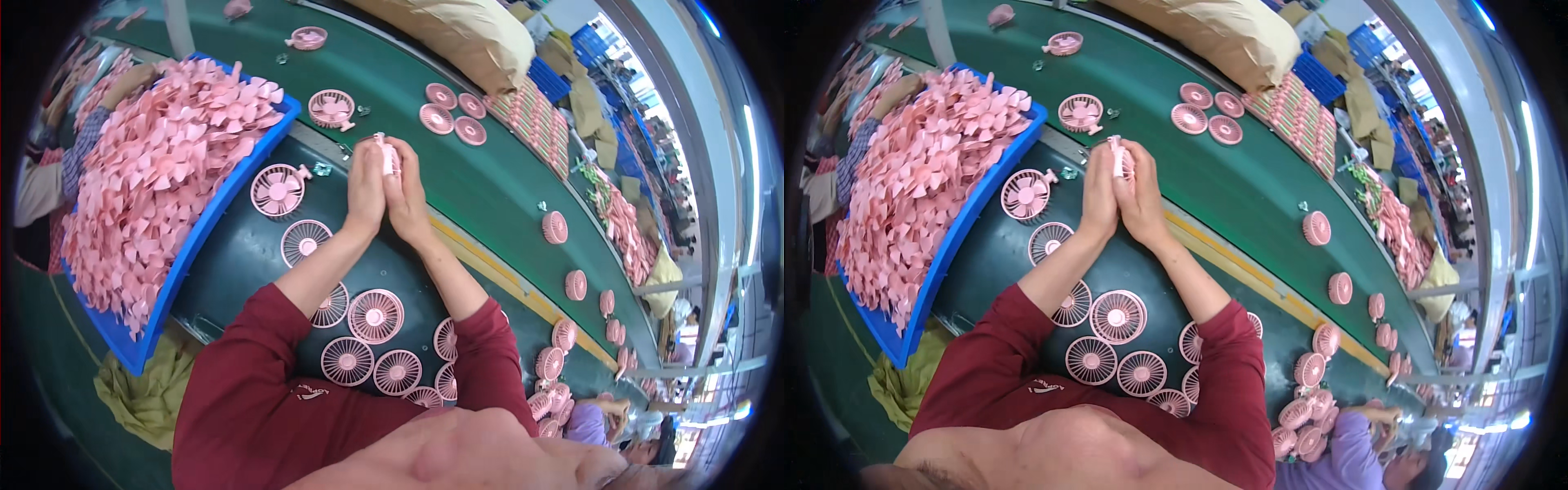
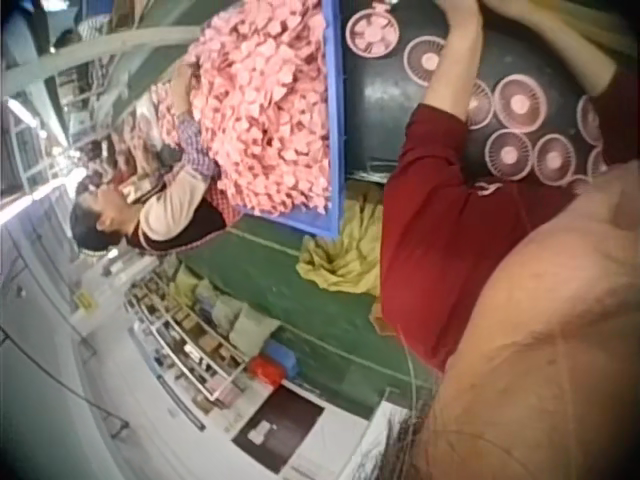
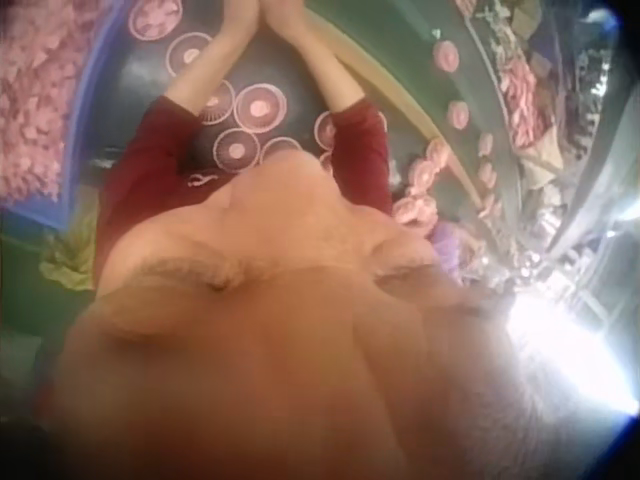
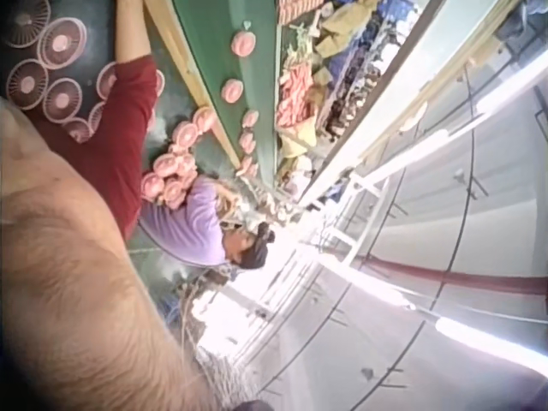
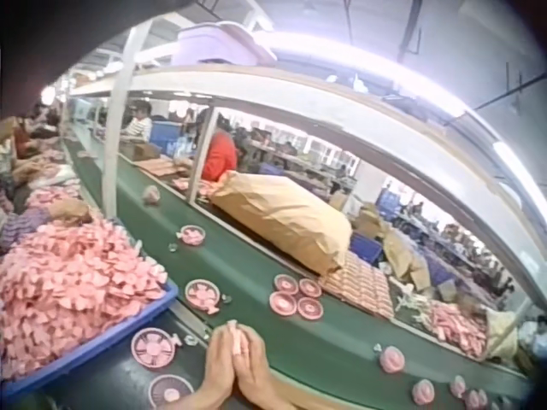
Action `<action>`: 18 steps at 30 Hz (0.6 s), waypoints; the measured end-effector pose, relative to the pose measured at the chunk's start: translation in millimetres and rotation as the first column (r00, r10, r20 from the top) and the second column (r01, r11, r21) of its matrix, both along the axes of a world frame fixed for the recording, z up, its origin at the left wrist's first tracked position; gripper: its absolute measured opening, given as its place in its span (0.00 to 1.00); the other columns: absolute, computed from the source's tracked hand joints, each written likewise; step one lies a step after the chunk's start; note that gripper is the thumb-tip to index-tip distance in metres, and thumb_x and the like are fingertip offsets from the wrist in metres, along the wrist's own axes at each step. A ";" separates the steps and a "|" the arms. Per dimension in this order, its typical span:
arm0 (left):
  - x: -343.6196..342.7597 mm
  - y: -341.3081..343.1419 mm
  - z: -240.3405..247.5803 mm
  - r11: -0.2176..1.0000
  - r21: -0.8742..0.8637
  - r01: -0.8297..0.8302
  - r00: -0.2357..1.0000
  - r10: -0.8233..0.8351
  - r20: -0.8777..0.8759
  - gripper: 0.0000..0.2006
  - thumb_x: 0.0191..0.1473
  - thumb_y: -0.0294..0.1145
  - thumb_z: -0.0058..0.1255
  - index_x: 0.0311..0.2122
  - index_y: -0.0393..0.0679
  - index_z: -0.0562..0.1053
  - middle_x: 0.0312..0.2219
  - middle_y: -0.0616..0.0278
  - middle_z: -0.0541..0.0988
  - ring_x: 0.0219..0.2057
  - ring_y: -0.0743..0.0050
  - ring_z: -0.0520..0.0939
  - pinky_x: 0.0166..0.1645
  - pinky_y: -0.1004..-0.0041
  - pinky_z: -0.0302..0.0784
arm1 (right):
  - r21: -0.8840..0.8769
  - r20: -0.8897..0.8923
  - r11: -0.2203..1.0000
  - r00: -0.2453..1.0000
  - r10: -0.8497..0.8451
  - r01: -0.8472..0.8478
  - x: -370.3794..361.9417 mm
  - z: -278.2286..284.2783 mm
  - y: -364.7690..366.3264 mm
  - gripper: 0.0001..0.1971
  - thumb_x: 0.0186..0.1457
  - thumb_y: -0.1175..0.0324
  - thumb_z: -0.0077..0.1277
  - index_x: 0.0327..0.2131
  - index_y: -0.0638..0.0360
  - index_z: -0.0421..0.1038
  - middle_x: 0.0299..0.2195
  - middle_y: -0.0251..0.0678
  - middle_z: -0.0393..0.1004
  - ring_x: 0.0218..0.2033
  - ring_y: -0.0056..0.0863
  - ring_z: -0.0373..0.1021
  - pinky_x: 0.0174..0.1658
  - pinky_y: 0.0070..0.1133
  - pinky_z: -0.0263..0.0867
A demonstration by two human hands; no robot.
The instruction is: The person assembles mini electric fans by fitting and pressing fan covers around the fan motor assemblies by hand, and arranges the fan parts along the assembly line.
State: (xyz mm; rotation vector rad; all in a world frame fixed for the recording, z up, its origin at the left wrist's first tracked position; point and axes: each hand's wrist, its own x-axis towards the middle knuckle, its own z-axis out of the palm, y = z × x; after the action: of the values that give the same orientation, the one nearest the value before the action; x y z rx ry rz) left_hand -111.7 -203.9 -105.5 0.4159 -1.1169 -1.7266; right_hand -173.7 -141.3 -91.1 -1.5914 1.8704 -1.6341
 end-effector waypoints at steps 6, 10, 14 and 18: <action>-10.0 3.8 -32.4 0.968 -0.165 0.188 0.950 -0.136 0.282 0.24 0.66 0.51 0.32 0.49 0.37 0.67 0.41 0.54 0.73 0.44 0.65 0.75 0.51 0.70 0.68 | 0.195 0.062 0.980 0.997 -0.050 0.037 -43.3 6.7 25.6 0.20 0.60 0.63 0.44 0.54 0.61 0.65 0.50 0.44 0.70 0.52 0.34 0.68 0.55 0.25 0.62; -8.8 15.2 -62.5 0.873 -0.312 0.376 0.847 -0.187 0.497 0.19 0.60 0.44 0.47 0.46 0.38 0.72 0.43 0.48 0.76 0.45 0.50 0.76 0.53 0.62 0.68 | 0.296 0.071 0.923 0.958 -0.279 0.247 -117.8 -4.5 81.9 0.18 0.62 0.62 0.45 0.52 0.61 0.69 0.47 0.39 0.74 0.47 0.26 0.70 0.51 0.22 0.64; -9.2 24.5 -49.0 0.659 -0.615 0.434 0.825 -0.017 0.565 0.11 0.55 0.36 0.51 0.40 0.40 0.75 0.43 0.52 0.76 0.46 0.48 0.74 0.53 0.60 0.68 | 0.432 -0.538 0.409 0.593 -0.599 0.804 -231.0 -17.6 192.8 0.27 0.53 0.52 0.56 0.51 0.59 0.69 0.45 0.50 0.73 0.47 0.45 0.70 0.52 0.33 0.66; -1.1 14.8 -50.3 0.632 -0.651 0.420 0.804 0.074 0.590 0.10 0.54 0.33 0.52 0.40 0.42 0.75 0.43 0.54 0.76 0.46 0.50 0.74 0.53 0.61 0.68 | 0.031 -0.773 0.491 0.332 -0.541 0.871 -242.8 -16.3 171.7 0.29 0.48 0.55 0.61 0.52 0.56 0.68 0.48 0.55 0.70 0.49 0.54 0.66 0.52 0.39 0.64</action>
State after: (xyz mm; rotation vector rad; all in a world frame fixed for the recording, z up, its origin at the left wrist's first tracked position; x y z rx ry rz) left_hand -112.8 -189.1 -155.8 0.2763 -2.2859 -1.1118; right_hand -416.5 30.5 -107.3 -1.2147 3.4632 -0.5293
